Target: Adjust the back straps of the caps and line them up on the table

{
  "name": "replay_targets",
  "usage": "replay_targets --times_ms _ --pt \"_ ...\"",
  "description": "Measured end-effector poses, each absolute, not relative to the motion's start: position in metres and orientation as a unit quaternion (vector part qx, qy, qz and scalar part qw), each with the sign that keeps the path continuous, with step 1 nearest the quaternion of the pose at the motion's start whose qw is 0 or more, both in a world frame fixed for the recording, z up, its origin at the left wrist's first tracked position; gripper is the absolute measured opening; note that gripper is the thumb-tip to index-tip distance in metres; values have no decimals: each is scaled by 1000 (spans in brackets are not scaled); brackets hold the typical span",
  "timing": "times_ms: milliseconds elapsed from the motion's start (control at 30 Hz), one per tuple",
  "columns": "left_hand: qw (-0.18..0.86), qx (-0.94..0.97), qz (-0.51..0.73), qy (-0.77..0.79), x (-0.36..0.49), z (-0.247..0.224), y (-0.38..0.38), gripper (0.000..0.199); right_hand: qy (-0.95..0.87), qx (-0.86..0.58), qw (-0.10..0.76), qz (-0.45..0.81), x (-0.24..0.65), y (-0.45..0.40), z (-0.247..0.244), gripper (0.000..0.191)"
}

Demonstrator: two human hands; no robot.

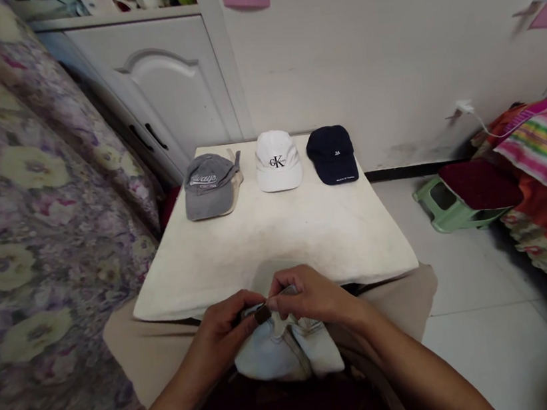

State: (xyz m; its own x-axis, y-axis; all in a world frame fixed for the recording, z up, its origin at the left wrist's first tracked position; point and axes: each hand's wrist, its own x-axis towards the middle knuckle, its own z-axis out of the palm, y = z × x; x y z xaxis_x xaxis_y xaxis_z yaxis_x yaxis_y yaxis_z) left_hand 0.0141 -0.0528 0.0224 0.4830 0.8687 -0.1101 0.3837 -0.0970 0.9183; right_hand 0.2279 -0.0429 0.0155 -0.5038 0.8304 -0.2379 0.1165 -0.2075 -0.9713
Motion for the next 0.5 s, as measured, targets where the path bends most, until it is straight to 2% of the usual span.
replay_targets --times_ms 500 --pt "489 688 263 467 16 21 -58 9 -620 -383 265 631 234 -46 18 12"
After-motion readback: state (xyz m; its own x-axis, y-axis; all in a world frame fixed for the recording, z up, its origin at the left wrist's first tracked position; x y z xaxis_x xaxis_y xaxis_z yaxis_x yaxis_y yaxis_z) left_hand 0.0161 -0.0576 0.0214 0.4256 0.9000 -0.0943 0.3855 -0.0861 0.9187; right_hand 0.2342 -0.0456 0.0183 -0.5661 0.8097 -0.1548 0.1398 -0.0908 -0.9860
